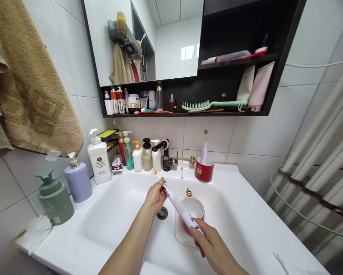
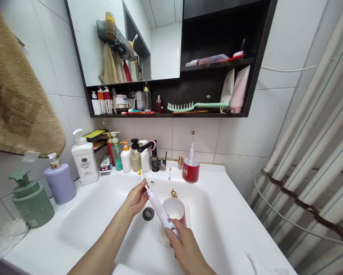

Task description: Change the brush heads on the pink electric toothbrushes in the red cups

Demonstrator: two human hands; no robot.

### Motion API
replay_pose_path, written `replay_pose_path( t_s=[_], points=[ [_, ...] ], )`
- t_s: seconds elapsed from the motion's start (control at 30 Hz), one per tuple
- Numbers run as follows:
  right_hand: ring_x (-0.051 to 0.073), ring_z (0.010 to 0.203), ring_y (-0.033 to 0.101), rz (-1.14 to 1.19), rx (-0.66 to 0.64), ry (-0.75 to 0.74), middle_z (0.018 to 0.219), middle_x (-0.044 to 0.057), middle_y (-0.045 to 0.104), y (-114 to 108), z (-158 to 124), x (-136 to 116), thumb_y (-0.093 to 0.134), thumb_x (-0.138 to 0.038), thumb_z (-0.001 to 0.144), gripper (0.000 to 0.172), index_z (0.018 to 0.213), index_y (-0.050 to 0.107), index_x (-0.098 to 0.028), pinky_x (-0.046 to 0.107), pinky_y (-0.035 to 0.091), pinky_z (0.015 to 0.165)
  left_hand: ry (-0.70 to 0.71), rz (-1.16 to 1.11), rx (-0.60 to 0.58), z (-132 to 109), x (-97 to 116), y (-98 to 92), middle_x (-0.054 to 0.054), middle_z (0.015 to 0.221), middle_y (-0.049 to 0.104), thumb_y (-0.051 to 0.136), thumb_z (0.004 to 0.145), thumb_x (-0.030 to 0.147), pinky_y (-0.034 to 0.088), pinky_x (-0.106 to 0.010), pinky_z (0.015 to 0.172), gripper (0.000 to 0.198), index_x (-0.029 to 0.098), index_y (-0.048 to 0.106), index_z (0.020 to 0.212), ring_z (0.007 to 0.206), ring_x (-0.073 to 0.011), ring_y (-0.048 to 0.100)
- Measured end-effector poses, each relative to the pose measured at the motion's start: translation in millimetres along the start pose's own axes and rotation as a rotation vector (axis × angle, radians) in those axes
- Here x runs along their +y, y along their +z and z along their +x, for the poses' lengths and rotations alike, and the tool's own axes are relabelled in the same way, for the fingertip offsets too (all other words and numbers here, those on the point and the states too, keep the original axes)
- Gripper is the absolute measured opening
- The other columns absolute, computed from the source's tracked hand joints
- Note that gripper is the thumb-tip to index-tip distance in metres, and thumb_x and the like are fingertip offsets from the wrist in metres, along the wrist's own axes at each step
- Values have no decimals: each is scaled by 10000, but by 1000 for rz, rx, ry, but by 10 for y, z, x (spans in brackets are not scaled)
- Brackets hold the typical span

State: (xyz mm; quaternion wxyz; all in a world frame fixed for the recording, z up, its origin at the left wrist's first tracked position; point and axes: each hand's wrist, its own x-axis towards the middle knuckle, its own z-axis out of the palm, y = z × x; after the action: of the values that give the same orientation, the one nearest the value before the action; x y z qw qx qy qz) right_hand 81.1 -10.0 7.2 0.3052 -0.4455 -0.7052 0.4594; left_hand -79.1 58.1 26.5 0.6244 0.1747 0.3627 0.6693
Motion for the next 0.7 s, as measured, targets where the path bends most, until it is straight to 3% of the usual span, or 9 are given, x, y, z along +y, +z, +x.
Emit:
replay_pose_path(
  t_s=[0.3,0.53,0.7],
  points=[
    [55,396,333,63,-22,14,483,-58,353,25,5,42,301,-416,730,290,677,429,-161,184,287,399,59,84,-20,5,-3,-14,49,455,427,597,554,283,346,-154,396,214,137,440,548,395,-28,405],
    [60,404,316,39,20,39,488,-59,336,23,-28,2,348,-428,705,279,742,449,-171,186,289,401,88,277,6,-2,-30,-36,69,423,385,609,483,378,325,-142,405,309,139,414,498,375,-8,363],
    [55,388,312,128,-2,93,482,-62,335,76,-44,-27,335,-457,698,321,744,445,-159,189,295,402,108,269,22,-33,-55,8,69,427,374,615,451,401,310,-148,399,338,140,404,489,383,-13,350]
  ],
)
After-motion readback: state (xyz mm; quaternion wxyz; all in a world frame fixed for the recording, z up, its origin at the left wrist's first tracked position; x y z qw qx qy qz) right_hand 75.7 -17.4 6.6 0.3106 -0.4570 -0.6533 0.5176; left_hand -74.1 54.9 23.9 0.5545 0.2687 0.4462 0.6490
